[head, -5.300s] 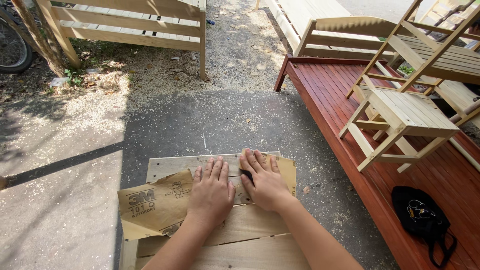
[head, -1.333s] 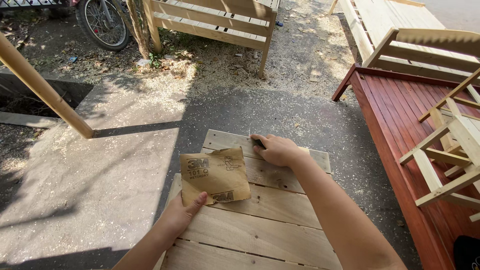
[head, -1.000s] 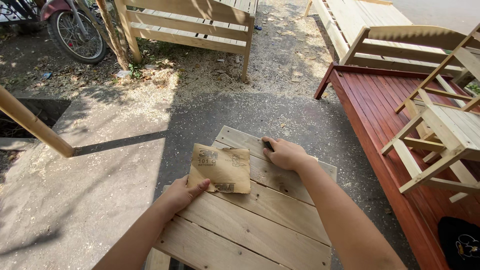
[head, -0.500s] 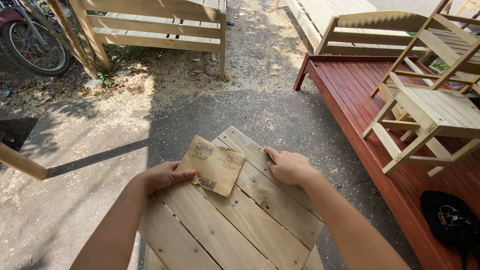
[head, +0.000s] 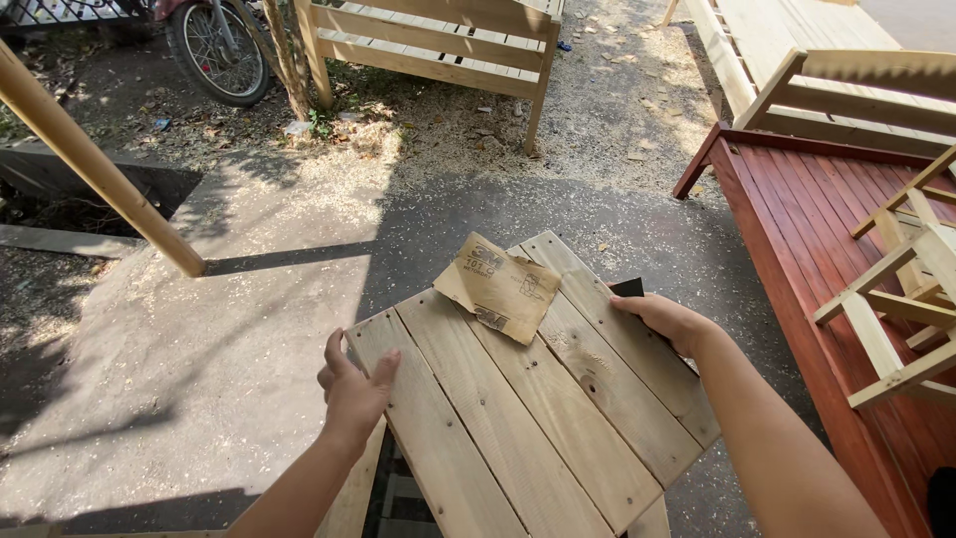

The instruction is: The person sands the top surface of a small wooden stool using a sandpaper sheet. They move the sandpaper back and forth across the planks, occasionally repositioning the sheet and adjusting hand placement to cover different areas.

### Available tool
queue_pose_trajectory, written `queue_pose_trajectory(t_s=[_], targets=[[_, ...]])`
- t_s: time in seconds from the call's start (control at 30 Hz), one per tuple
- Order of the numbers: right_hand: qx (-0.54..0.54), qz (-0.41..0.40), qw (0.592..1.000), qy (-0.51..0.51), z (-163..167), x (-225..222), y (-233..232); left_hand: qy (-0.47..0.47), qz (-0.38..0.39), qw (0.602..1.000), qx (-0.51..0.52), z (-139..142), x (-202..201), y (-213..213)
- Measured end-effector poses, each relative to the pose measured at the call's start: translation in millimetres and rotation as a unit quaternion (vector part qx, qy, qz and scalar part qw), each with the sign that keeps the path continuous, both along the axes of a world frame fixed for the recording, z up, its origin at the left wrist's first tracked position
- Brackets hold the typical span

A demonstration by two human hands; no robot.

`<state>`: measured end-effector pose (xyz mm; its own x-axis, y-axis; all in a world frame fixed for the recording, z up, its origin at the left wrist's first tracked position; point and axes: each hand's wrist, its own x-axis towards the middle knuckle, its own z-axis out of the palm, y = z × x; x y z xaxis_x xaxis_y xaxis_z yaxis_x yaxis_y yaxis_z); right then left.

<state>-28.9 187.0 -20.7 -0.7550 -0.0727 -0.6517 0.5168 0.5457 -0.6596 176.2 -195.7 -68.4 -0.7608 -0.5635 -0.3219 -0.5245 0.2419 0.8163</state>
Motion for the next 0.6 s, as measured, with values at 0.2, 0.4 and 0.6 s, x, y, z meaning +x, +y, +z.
queue_pose_trajectory(t_s=[0.2, 0.4, 0.6], targets=[[-0.05, -0.037, 0.998, -0.021, -15, -15, 12, -0.031, 0.085, 0.939, 0.333, 2, 1, 32], [-0.064, -0.046, 0.997, -0.013, -15, 8, 26, 0.053, 0.037, 0.949, 0.307, -8, -24, 23], [-0.111, -0.125, 0.986, 0.0, -14, 61, 44, 0.025, -0.01, 0.956, 0.293, 0, -69, 13]])
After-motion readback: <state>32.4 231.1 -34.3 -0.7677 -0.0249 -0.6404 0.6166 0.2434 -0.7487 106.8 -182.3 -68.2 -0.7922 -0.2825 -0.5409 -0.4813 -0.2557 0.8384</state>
